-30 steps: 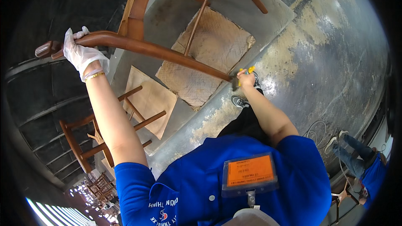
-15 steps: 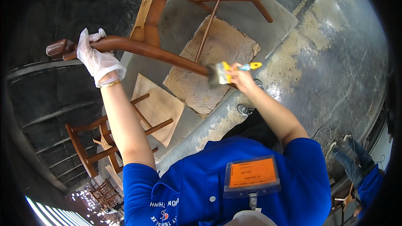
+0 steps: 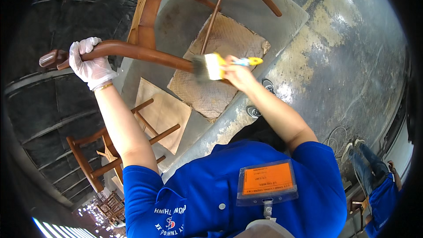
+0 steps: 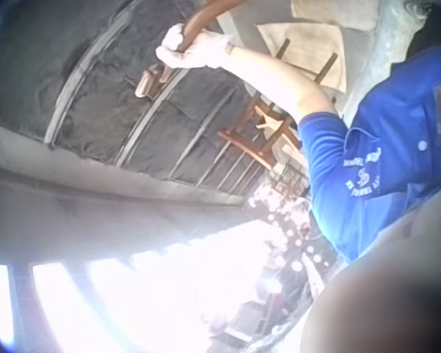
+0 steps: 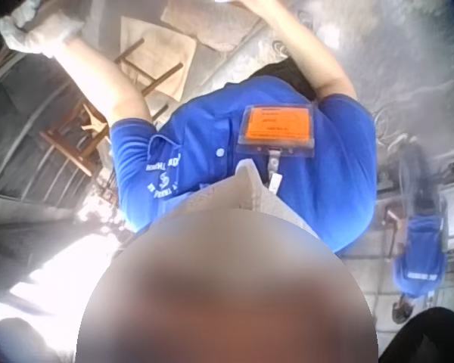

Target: The person applies a finish to a wooden chair using a brush, covering the backrest, legs, and seat frame. The chair is repositioned multiple times to access all surfaces. The person wears gloves and works in a workshop with other chairs visible.

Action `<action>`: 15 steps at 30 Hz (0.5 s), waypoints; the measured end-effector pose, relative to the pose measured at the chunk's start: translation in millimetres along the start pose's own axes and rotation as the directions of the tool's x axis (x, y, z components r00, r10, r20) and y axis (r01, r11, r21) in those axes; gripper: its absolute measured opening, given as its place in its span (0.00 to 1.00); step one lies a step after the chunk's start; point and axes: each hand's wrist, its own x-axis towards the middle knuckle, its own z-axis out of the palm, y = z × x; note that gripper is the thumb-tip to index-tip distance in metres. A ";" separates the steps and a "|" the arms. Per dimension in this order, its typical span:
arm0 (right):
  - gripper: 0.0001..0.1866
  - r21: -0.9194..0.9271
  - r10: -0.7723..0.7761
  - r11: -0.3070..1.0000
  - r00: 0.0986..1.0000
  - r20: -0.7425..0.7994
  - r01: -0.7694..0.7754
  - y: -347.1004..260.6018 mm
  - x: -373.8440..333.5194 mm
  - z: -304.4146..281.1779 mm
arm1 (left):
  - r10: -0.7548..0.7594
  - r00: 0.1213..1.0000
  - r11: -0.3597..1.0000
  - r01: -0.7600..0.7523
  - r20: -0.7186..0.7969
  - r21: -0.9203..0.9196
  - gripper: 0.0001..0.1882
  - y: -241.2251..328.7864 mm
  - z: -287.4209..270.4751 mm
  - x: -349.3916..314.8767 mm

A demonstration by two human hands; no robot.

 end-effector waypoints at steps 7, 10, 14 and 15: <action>0.24 -0.566 -0.498 0.218 0.408 -0.765 -0.795 -82.9 -117.4 -228.5 | 0.110 0.971 0.993 -0.099 -0.212 0.061 0.18 16.5 -9.1 11.9; 0.07 -0.588 -0.454 0.776 0.447 -0.771 -0.226 -124.9 -181.3 -252.4 | 0.364 0.905 0.907 -0.291 -0.220 0.303 0.18 11.9 14.8 -34.3; 0.04 -0.538 -0.494 0.825 0.239 -0.836 -0.175 -154.9 -252.7 -266.2 | 0.511 0.813 0.828 -0.380 -0.279 0.412 0.15 -6.6 62.8 -112.7; 0.03 -0.519 -0.493 0.839 0.176 -0.852 -0.164 -156.4 -265.5 -270.7 | 0.551 0.777 0.793 -0.372 -0.306 0.482 0.12 -17.8 72.5 -127.2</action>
